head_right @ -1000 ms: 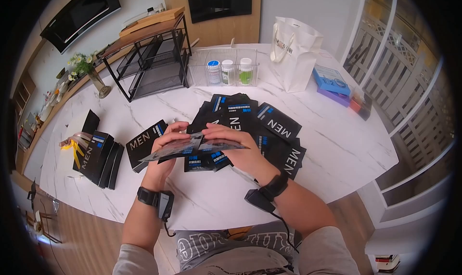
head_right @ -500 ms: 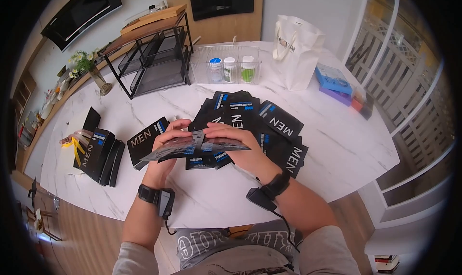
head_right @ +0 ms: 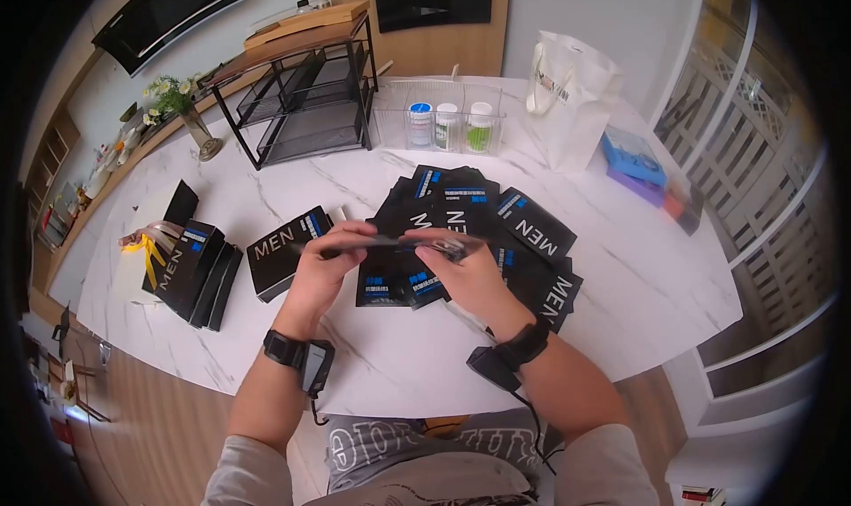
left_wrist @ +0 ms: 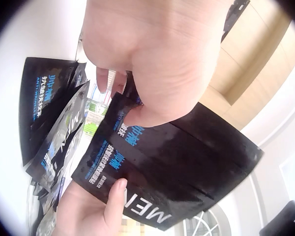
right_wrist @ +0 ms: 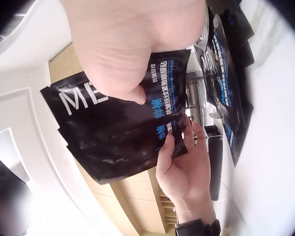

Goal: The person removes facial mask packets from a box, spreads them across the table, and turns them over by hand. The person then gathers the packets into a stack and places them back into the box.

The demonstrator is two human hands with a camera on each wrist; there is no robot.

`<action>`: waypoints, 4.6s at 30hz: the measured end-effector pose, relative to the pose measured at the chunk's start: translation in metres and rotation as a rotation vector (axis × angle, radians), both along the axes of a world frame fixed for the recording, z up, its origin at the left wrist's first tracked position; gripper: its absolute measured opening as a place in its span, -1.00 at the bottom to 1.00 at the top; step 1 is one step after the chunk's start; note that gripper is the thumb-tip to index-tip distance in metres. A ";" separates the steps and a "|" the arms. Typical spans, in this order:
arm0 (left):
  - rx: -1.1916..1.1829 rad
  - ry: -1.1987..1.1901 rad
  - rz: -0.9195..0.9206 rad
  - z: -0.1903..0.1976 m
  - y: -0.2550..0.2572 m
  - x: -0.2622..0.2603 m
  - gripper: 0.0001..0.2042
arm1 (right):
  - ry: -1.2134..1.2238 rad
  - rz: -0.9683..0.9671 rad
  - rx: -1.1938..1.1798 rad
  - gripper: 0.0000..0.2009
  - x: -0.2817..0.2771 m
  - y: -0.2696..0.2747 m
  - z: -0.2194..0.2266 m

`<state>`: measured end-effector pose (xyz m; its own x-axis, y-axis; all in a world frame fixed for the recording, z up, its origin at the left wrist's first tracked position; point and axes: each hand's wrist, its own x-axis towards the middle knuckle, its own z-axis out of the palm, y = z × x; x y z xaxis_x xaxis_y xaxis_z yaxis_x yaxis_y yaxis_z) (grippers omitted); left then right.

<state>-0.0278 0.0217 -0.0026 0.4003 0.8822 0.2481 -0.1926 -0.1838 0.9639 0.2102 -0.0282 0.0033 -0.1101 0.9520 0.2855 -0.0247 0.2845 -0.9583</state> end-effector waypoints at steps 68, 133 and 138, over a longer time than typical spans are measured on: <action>-0.162 0.003 0.001 0.016 -0.006 -0.001 -0.64 | 0.383 0.007 -0.255 -0.68 0.006 0.009 -0.002; -0.206 -0.056 -0.061 0.030 0.005 -0.037 -0.68 | -0.359 0.157 -0.013 -0.14 -0.003 -0.003 0.021; -0.172 0.056 -0.158 0.025 0.008 -0.039 -0.54 | 0.045 -0.019 0.042 -0.17 -0.001 0.013 0.004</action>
<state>-0.0673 0.0297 0.0226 0.5457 0.8347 0.0735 -0.1516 0.0121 0.9884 0.2096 -0.0153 0.0076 -0.0783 0.9409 0.3296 -0.0615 0.3254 -0.9436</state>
